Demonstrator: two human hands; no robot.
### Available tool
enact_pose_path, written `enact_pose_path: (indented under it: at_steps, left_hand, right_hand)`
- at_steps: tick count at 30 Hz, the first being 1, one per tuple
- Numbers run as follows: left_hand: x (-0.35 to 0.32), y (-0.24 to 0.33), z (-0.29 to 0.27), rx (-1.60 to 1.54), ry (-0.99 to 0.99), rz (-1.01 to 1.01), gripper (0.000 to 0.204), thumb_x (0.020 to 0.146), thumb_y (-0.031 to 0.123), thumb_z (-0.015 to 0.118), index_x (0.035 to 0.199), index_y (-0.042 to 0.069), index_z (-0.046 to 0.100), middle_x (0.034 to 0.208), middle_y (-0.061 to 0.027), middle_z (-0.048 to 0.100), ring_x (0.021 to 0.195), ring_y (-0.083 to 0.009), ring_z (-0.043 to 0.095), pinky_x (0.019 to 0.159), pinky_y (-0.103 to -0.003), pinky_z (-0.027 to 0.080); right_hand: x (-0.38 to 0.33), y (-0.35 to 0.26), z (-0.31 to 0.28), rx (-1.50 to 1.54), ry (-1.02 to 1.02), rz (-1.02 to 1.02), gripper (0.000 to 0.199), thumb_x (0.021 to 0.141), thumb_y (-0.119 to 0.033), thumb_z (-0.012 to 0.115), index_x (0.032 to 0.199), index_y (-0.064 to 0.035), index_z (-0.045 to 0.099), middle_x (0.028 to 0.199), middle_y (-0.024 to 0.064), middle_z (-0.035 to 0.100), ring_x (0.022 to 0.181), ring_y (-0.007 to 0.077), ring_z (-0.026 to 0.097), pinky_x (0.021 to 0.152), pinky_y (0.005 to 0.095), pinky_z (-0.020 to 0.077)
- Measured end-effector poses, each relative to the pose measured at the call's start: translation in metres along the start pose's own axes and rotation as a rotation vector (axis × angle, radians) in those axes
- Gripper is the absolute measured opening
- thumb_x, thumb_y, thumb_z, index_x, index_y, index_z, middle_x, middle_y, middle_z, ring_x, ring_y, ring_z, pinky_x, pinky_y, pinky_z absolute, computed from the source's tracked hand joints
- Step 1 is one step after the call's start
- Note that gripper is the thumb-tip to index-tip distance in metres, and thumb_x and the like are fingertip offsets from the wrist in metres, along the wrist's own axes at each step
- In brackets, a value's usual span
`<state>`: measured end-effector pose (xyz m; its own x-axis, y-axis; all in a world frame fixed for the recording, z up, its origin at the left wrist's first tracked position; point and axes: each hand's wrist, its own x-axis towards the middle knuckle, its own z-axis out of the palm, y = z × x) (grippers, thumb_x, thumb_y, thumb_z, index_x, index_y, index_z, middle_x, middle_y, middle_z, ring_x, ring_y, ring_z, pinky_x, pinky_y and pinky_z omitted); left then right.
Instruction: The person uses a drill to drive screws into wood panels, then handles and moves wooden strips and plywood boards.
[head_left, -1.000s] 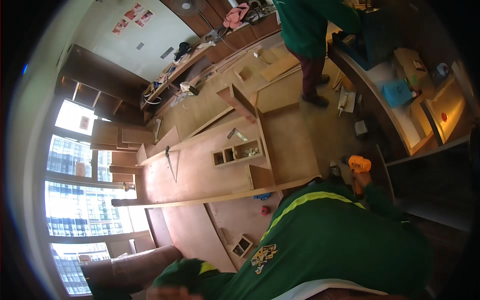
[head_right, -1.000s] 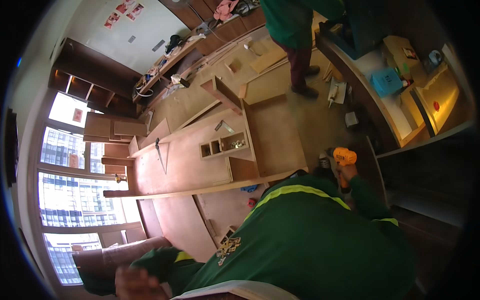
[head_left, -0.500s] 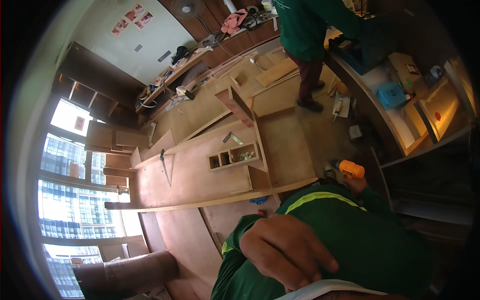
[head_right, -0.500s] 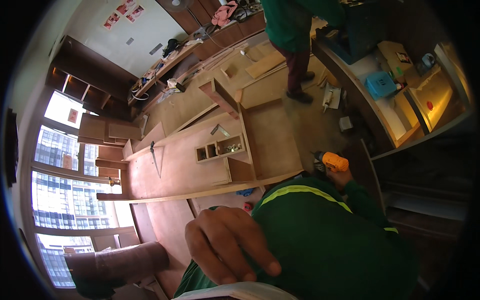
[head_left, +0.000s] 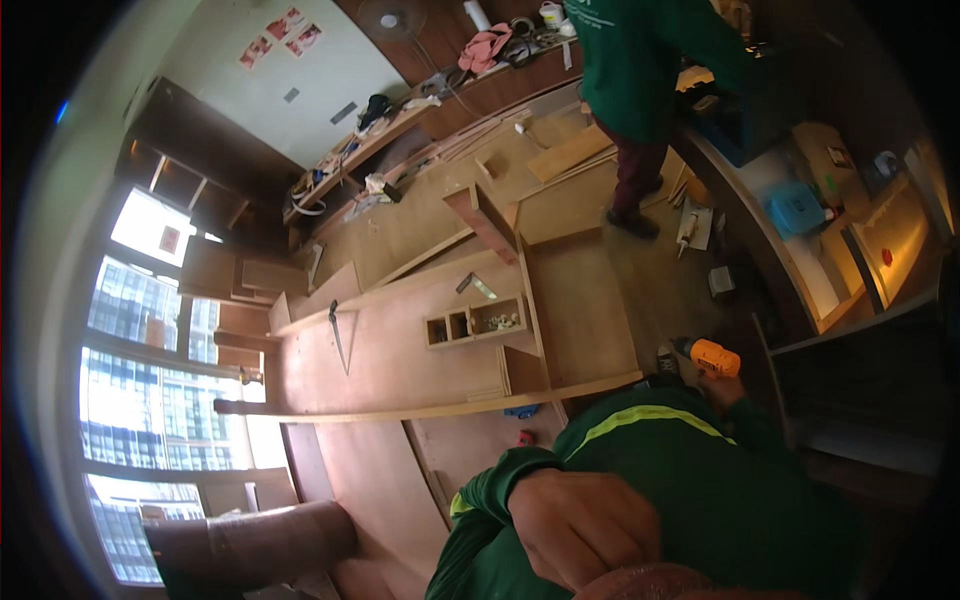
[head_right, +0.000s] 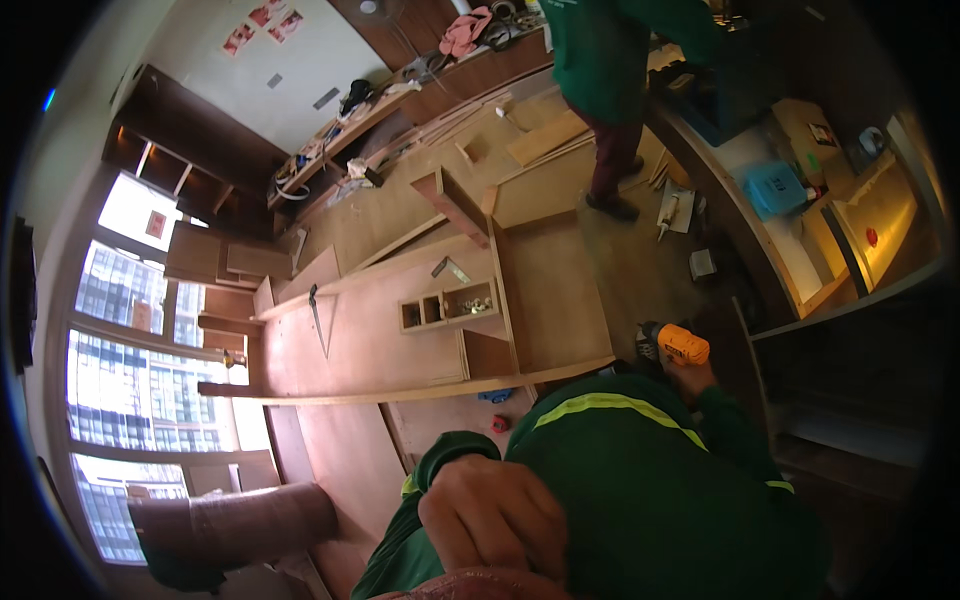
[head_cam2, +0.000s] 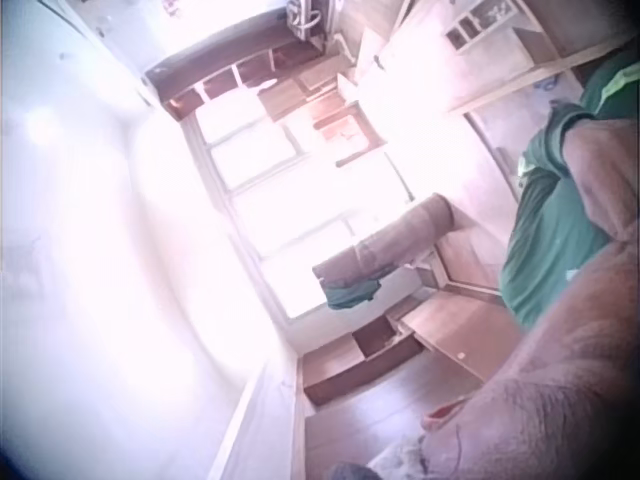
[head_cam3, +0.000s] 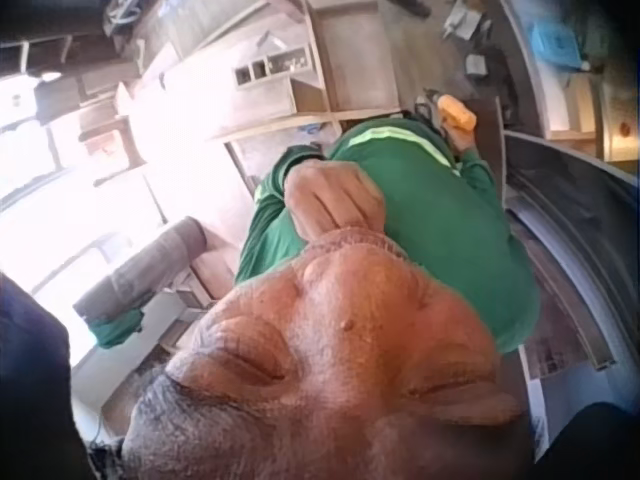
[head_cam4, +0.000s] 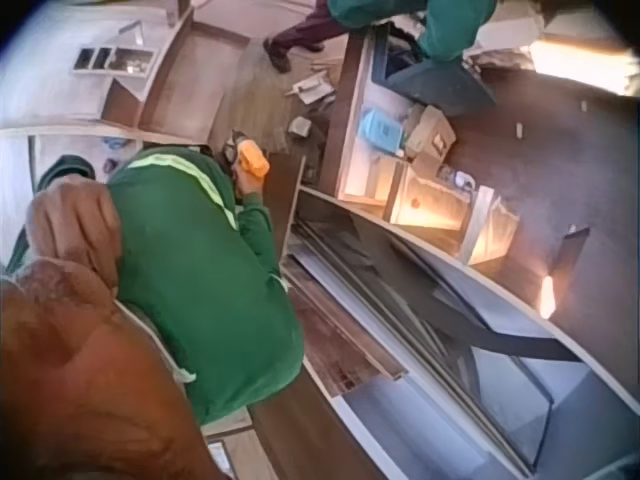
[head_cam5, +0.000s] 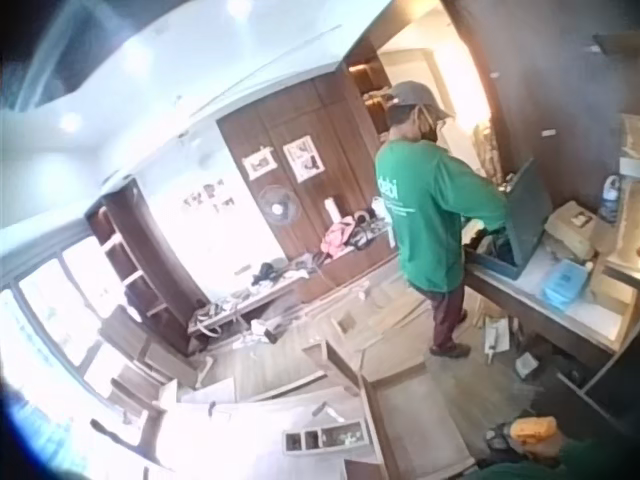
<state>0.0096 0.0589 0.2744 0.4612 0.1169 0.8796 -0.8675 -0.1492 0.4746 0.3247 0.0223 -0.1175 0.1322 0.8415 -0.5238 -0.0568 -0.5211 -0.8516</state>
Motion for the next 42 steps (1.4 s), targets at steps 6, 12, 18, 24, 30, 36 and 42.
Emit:
enact_pose_path:
  at_steps: [6, 12, 18, 24, 30, 36, 42]
  left_hand:
    - [-0.004, 0.006, 0.015, 0.195, 0.366, 0.187, 0.014, 0.098, 0.008, 0.053, 0.086, 0.003, 0.059, 0.088, -0.0148, 0.063, 0.07, -0.0378, 0.069, 0.058, -0.042, 0.056]
    - [-0.008, 0.031, 0.008, 0.493, 0.277, 0.209, 0.034, 0.098, 0.032, 0.057, 0.117, 0.004, 0.059, 0.115, -0.0204, 0.06, 0.093, -0.0363, 0.065, 0.074, -0.044, 0.056]
    - [-0.019, 0.033, 0.016, 0.703, 0.468, 0.134, 0.009, 0.092, 0.002, 0.062, 0.089, 0.001, 0.054, 0.086, -0.0112, 0.057, 0.063, -0.031, 0.068, 0.053, -0.037, 0.058]
    - [-0.054, 0.038, -0.007, 1.169, 0.55, 0.212, 0.017, 0.091, 0.017, 0.067, 0.089, 0.004, 0.056, 0.082, -0.0102, 0.057, 0.068, -0.0306, 0.066, 0.057, -0.037, 0.058]
    - [-0.178, 0.065, -0.027, 1.642, 1.177, -0.612, 0.041, 0.092, 0.029, 0.067, 0.114, -0.005, 0.059, 0.111, -0.0206, 0.064, 0.107, -0.0329, 0.061, 0.096, -0.04, 0.046]
    - [-0.265, 0.019, -0.003, 1.718, 1.473, -0.976, 0.055, 0.097, 0.042, 0.06, 0.133, 0.001, 0.052, 0.133, -0.0181, 0.054, 0.134, -0.0339, 0.045, 0.111, -0.044, 0.033]
    - [-0.253, -0.023, -0.04, 2.103, 1.097, -1.466, 0.048, 0.089, 0.039, 0.07, 0.122, 0.005, 0.059, 0.117, -0.0188, 0.062, 0.117, -0.0361, 0.055, 0.108, -0.049, 0.036]
  right_hand:
    - [0.012, -0.013, 0.008, -0.278, -0.086, -0.047, 0.043, 0.075, -0.01, 0.074, 0.115, -0.0014, 0.062, 0.103, 0.0092, 0.067, 0.094, 0.0206, 0.066, 0.081, 0.035, 0.0535]
    - [0.033, -0.003, 0.011, -0.429, -0.192, -0.151, 0.056, 0.07, -0.015, 0.079, 0.12, -0.0002, 0.06, 0.112, 0.0117, 0.067, 0.105, 0.0235, 0.066, 0.093, 0.0357, 0.0525]
    - [0.017, -0.038, 0.033, -0.257, -0.23, -0.087, 0.045, 0.073, -0.016, 0.078, 0.113, -0.0008, 0.063, 0.09, 0.0072, 0.067, 0.08, 0.0177, 0.066, 0.072, 0.033, 0.0535]
    - [0.011, -0.099, 0.065, -0.233, -0.284, 0.056, 0.026, 0.086, -0.018, 0.076, 0.106, -0.0052, 0.065, 0.078, -0.0008, 0.062, 0.072, 0.0118, 0.061, 0.064, 0.0285, 0.0487]
    - [0.016, -0.129, 0.106, -0.149, -0.33, -0.106, 0.027, 0.087, -0.013, 0.074, 0.109, -0.0016, 0.063, 0.081, 0.0004, 0.062, 0.073, 0.0108, 0.062, 0.065, 0.0273, 0.0499]
    - [0.043, -0.12, 0.134, -0.008, -0.592, 0.099, 0.021, 0.087, -0.014, 0.07, 0.104, -0.0035, 0.061, 0.077, 0.0022, 0.06, 0.063, 0.0121, 0.06, 0.06, 0.0273, 0.049]
    - [0.093, -0.061, 0.126, -0.036, -0.704, 0.295, 0.017, 0.087, -0.015, 0.069, 0.099, -0.0044, 0.062, 0.068, 0.0013, 0.058, 0.057, 0.0128, 0.058, 0.055, 0.0286, 0.0472]
